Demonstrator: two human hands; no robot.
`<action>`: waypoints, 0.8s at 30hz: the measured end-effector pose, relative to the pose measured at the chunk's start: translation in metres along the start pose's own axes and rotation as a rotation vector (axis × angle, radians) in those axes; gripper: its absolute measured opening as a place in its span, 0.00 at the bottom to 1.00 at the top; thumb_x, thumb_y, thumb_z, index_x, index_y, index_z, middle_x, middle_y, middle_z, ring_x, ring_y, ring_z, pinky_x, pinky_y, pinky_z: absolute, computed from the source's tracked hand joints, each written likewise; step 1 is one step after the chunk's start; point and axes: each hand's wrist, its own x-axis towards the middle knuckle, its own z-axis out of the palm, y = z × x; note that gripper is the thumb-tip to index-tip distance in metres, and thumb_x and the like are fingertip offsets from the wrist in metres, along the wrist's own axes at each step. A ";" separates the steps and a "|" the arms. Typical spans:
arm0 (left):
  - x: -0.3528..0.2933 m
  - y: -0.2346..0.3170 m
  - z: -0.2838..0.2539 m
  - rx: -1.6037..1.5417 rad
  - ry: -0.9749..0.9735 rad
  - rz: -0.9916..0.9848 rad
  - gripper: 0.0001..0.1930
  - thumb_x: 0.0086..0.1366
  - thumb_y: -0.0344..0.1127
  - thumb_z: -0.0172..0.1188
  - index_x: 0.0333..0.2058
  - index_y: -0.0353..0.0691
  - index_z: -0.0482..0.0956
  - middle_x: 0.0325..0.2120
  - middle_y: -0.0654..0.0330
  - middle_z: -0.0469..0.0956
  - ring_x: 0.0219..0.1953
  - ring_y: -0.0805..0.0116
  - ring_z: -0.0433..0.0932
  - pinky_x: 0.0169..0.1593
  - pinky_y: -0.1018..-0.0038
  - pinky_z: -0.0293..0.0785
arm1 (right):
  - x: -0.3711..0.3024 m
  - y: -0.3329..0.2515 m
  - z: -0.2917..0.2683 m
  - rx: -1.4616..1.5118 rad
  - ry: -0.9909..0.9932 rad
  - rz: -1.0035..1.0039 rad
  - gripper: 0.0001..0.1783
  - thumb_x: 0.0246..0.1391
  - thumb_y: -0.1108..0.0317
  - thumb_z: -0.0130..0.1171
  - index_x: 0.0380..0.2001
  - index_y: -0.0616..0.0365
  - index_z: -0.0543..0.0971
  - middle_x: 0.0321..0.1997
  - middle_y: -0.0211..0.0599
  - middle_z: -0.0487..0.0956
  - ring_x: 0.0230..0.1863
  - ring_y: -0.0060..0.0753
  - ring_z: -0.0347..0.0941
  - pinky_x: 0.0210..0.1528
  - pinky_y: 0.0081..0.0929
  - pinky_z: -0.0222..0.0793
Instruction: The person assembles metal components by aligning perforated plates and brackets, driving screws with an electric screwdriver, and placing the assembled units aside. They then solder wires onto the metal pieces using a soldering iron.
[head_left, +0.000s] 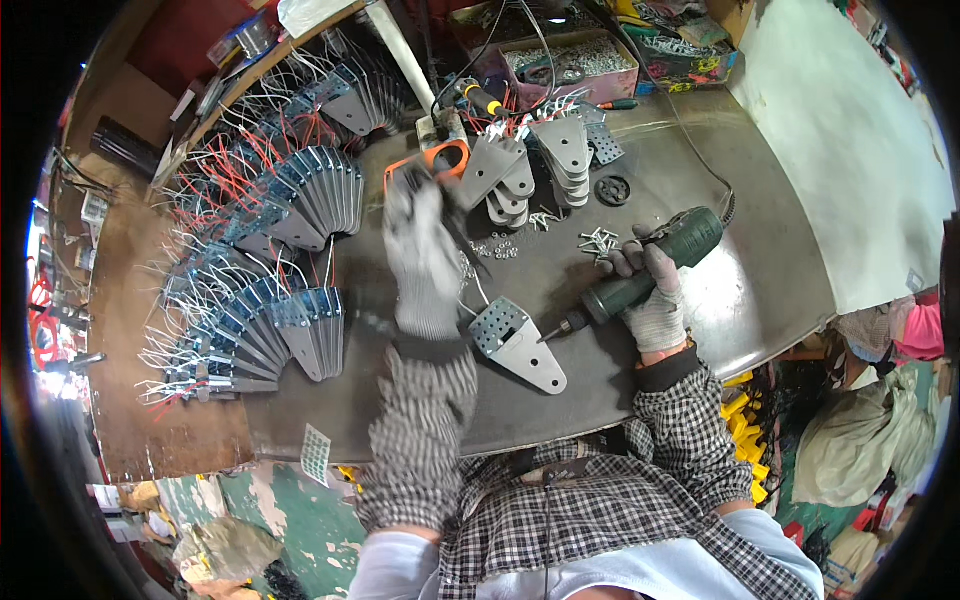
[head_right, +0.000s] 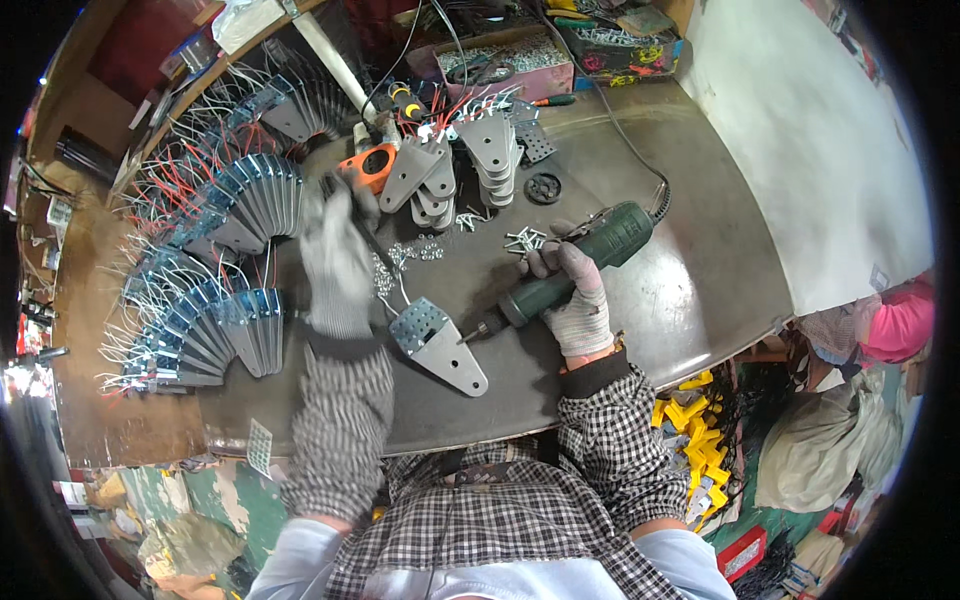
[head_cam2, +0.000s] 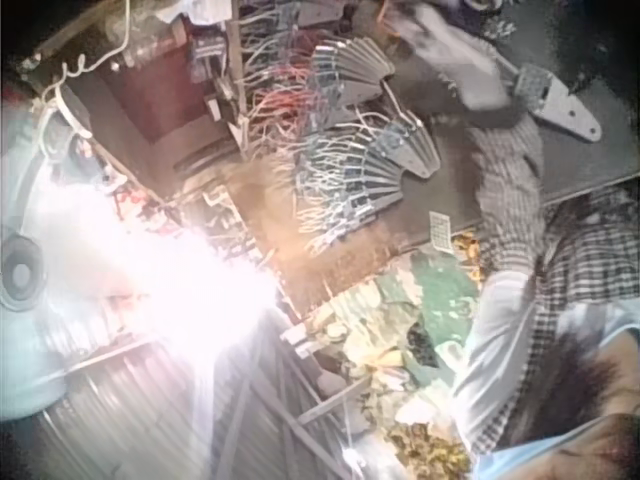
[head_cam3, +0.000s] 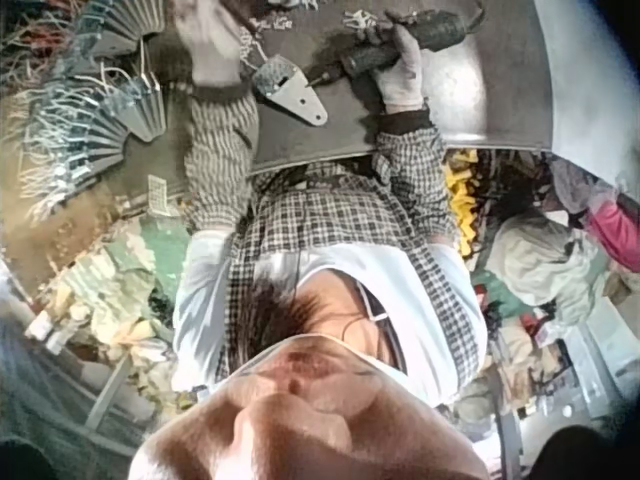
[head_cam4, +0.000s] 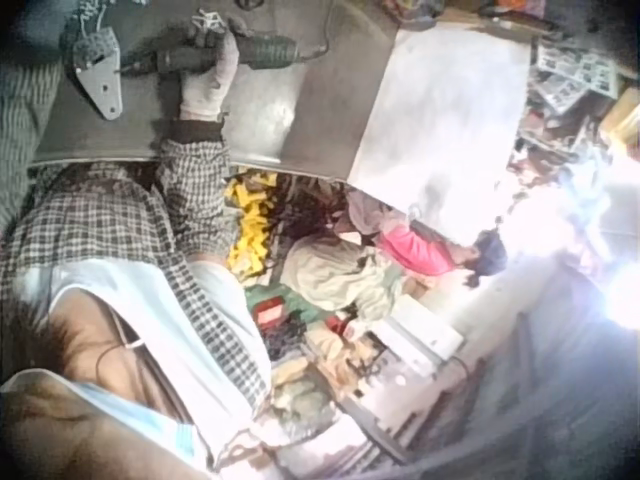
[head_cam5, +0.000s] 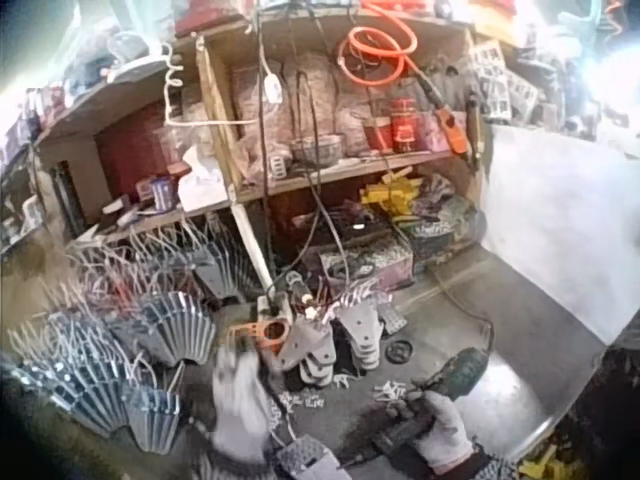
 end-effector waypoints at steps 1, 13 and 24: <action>0.028 -0.008 -0.013 0.128 0.021 0.032 0.18 0.63 0.26 0.53 0.53 0.39 0.68 0.41 0.57 0.74 0.39 0.71 0.75 0.45 0.74 0.71 | -0.002 0.000 0.000 -0.002 -0.001 0.002 0.29 0.49 0.64 0.66 0.52 0.58 0.66 0.29 0.28 0.67 0.34 0.28 0.64 0.48 0.39 0.67; 0.076 -0.005 -0.053 1.404 -0.055 0.650 0.21 0.58 0.29 0.62 0.52 0.39 0.72 0.49 0.50 0.74 0.50 0.54 0.75 0.52 0.66 0.71 | -0.002 0.004 0.004 0.050 0.029 0.014 0.27 0.51 0.64 0.66 0.51 0.59 0.67 0.28 0.29 0.68 0.34 0.28 0.64 0.47 0.41 0.68; -0.031 0.025 -0.025 1.421 -1.354 0.028 0.19 0.53 0.39 0.64 0.44 0.43 0.77 0.34 0.55 0.79 0.41 0.52 0.77 0.47 0.61 0.71 | -0.006 -0.003 0.005 0.082 0.039 -0.039 0.25 0.51 0.65 0.67 0.50 0.55 0.70 0.29 0.26 0.68 0.33 0.26 0.65 0.47 0.40 0.69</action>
